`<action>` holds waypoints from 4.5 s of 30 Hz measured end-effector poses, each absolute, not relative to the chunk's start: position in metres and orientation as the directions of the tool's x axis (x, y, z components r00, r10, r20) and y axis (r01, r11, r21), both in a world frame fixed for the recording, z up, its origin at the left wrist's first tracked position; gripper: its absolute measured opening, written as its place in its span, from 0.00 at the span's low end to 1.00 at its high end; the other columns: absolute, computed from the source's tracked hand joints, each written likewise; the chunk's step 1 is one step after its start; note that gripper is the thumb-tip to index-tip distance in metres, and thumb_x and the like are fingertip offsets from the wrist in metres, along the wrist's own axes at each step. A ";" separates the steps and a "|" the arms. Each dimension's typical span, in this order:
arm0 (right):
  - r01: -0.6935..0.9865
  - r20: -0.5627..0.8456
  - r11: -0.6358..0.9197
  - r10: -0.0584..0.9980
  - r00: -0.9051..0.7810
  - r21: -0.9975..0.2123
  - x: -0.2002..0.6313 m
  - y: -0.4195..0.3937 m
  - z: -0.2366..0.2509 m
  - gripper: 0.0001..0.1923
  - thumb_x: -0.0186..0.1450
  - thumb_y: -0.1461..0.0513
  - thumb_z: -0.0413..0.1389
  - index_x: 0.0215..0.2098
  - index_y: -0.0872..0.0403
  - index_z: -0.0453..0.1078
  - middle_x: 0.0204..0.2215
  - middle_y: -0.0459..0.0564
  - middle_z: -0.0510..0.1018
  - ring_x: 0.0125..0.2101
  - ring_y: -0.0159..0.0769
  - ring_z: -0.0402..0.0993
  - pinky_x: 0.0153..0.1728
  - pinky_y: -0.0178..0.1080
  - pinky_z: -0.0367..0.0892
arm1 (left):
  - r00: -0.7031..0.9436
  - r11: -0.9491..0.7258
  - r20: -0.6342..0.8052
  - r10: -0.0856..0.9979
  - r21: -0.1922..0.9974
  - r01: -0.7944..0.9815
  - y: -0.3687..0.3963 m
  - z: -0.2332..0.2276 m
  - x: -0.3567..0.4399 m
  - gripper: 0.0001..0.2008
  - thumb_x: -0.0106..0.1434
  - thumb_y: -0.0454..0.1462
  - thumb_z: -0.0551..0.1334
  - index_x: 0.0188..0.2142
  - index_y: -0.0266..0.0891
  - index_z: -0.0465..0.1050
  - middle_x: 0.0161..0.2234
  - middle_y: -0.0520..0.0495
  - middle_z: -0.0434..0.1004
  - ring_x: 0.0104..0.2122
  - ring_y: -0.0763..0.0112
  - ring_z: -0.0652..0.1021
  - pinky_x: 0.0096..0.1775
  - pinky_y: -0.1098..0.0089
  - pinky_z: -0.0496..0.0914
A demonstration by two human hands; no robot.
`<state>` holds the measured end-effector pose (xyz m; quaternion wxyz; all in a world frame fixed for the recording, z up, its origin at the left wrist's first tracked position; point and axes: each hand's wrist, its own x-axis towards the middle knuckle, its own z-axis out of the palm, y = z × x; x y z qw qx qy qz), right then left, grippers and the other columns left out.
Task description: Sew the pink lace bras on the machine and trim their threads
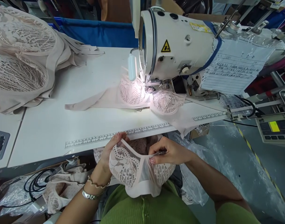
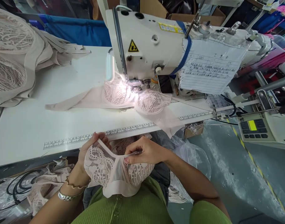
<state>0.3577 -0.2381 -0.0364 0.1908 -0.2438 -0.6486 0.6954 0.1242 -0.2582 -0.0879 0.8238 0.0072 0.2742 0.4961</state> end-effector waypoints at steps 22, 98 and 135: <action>0.102 -0.114 -0.054 0.562 -0.819 -0.993 0.358 -0.238 -0.030 0.09 0.66 0.59 0.59 0.31 0.56 0.75 0.22 0.42 0.71 0.20 0.24 0.59 0.22 0.30 0.54 | 0.323 0.513 -0.449 0.833 0.408 -0.755 -0.257 -0.083 0.123 0.19 0.52 0.40 0.77 0.24 0.38 0.67 0.17 0.59 0.63 0.15 0.81 0.65 0.19 0.80 0.66; -0.126 -0.387 -0.589 0.662 -0.642 -0.798 0.369 -0.231 -0.043 0.33 0.55 0.49 0.71 0.17 0.52 0.51 0.15 0.34 0.51 0.17 0.22 0.42 0.18 0.32 0.39 | 0.497 0.636 -0.443 0.746 0.697 -0.331 -0.248 -0.060 0.115 0.27 0.57 0.47 0.74 0.24 0.39 0.55 0.19 0.59 0.54 0.20 0.80 0.57 0.23 0.78 0.54; 0.136 0.048 0.190 0.733 -0.678 -0.972 0.382 -0.256 -0.016 0.16 0.73 0.60 0.50 0.26 0.53 0.65 0.20 0.41 0.60 0.20 0.27 0.56 0.24 0.34 0.52 | 0.366 -0.503 0.366 0.855 0.756 0.418 -0.271 0.003 0.140 0.04 0.69 0.38 0.62 0.43 0.44 0.75 0.36 0.48 0.79 0.35 0.64 0.79 0.35 0.69 0.73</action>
